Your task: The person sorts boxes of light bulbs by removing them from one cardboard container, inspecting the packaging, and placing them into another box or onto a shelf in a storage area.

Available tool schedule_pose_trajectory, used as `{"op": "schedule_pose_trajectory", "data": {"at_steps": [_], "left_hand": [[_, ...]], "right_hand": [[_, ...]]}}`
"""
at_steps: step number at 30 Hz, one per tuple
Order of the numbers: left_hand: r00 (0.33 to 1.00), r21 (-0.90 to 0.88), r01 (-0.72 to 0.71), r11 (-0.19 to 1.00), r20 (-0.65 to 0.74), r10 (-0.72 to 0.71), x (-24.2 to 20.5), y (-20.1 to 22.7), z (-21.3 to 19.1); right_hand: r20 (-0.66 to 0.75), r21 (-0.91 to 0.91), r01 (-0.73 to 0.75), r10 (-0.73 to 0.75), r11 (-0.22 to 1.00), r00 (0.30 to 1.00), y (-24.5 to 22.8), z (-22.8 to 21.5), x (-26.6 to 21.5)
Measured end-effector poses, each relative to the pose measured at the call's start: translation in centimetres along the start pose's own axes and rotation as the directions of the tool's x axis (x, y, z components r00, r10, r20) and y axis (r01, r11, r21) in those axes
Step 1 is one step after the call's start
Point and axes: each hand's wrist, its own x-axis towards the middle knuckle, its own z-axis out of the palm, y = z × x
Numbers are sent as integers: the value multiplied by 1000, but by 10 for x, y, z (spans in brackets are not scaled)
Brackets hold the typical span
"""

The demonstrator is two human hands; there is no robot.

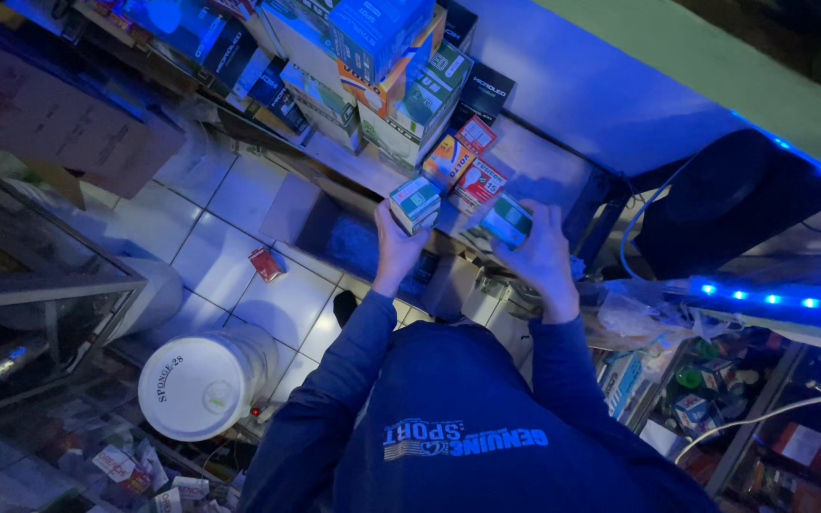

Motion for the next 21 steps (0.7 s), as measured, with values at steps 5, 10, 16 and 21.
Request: {"op": "schedule_pose_trajectory", "data": {"at_steps": [5,10,16,21], "left_hand": [[996,119,75,990,39,-80,-7,7,1],[995,199,-56,978,94,38,-15,17,11],[984,149,-129,980,138,108,-1,19,28],[976,138,-196,971,120,180,15,22,40]], "right_hand": [[-134,-76,-133,123,988,983,35,7,8],[-304,-7,-154,145,988,942,65,29,39],[-360,-54,-88,62,995,931,73,54,78],[-223,-28,51,-56,998,973,77,74,98]]}}
